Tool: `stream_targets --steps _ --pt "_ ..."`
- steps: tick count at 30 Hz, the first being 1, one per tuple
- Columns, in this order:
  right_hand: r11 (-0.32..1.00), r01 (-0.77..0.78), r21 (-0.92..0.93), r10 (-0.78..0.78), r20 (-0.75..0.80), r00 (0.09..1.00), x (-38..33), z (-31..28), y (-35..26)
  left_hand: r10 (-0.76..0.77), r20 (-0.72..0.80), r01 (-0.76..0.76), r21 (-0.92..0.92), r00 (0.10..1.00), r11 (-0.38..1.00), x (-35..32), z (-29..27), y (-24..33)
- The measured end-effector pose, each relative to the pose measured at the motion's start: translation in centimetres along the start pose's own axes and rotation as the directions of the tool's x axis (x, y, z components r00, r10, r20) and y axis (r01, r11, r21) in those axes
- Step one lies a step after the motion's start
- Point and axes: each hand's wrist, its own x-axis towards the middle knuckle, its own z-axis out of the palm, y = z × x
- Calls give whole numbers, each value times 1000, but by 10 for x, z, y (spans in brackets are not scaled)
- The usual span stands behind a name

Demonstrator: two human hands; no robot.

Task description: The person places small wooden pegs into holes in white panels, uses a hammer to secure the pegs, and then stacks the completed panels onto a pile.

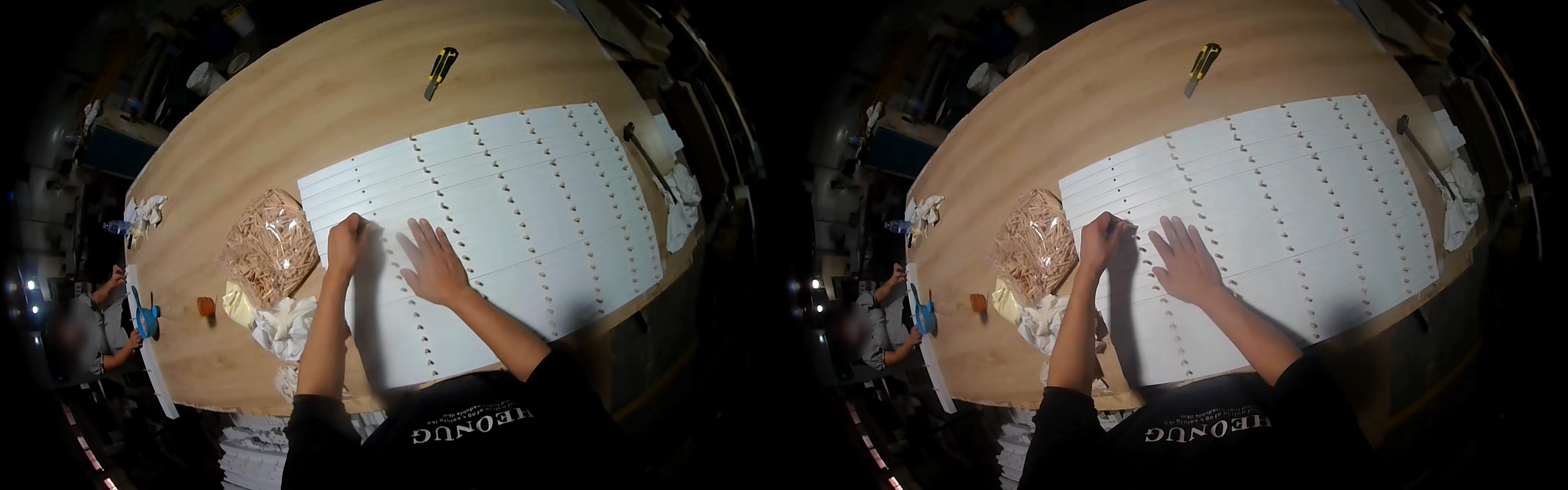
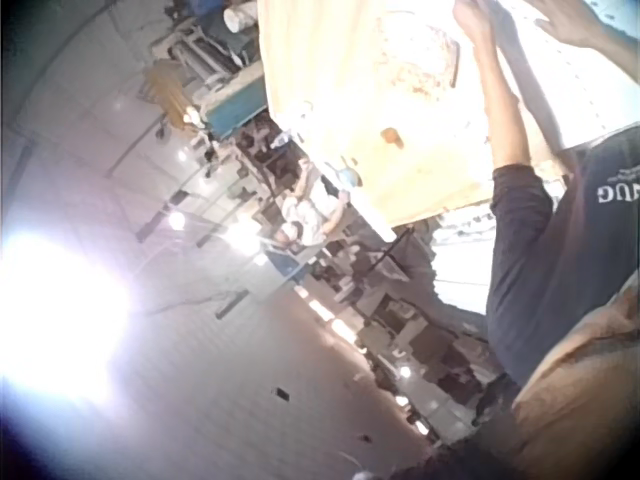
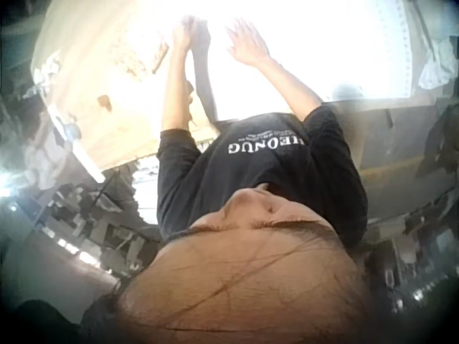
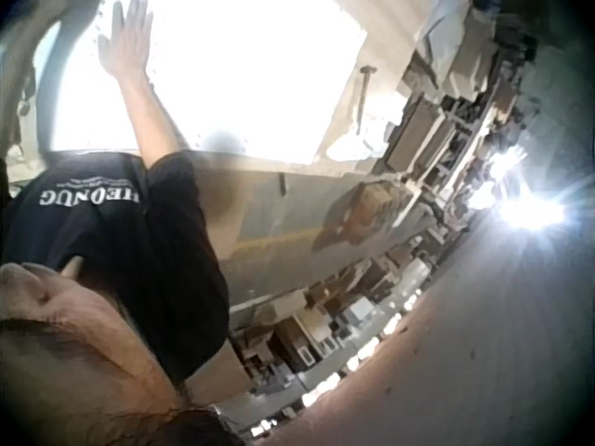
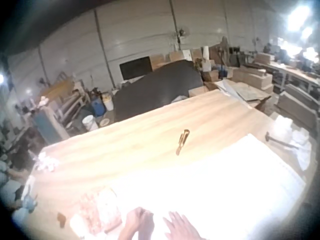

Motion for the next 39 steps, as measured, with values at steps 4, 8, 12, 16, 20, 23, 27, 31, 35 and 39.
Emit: stream_targets --steps 4,8,12,16,20,23,27,31,35,39 --pt "1000 -15 27 15 3 1000 0 -2 1 100 -60 -92 117 993 989 -1 4 1" --pt "999 -4 50 4 -4 1000 1 1 0 147 5 -145 171 989 975 -1 1 7" --pt "998 -13 58 15 -27 1000 -1 0 4 187 133 -222 342 973 913 9 6 26" --pt "998 -6 62 8 -21 1000 0 3 -9 170 153 -221 431 973 875 9 18 17" --pt "998 29 56 -24 -77 997 -4 7 -16 171 78 -188 424 982 886 1 14 5" --pt "997 51 62 -43 -120 992 -5 9 -14 152 -44 -129 333 987 934 -35 -2 -2" --pt "989 73 132 -48 -183 982 -9 13 -1 -185 -455 345 300 871 889 -148 -39 -47" --pt "866 94 492 158 -447 881 23 4 -13 -473 -481 651 328 739 684 -246 -62 -108" --pt "733 376 567 -253 -285 924 75 3 -151 -443 -554 645 239 705 726 -280 -54 -150" --pt "762 449 466 -482 -55 875 131 91 -227 -453 -594 592 49 665 805 -283 -42 -157"
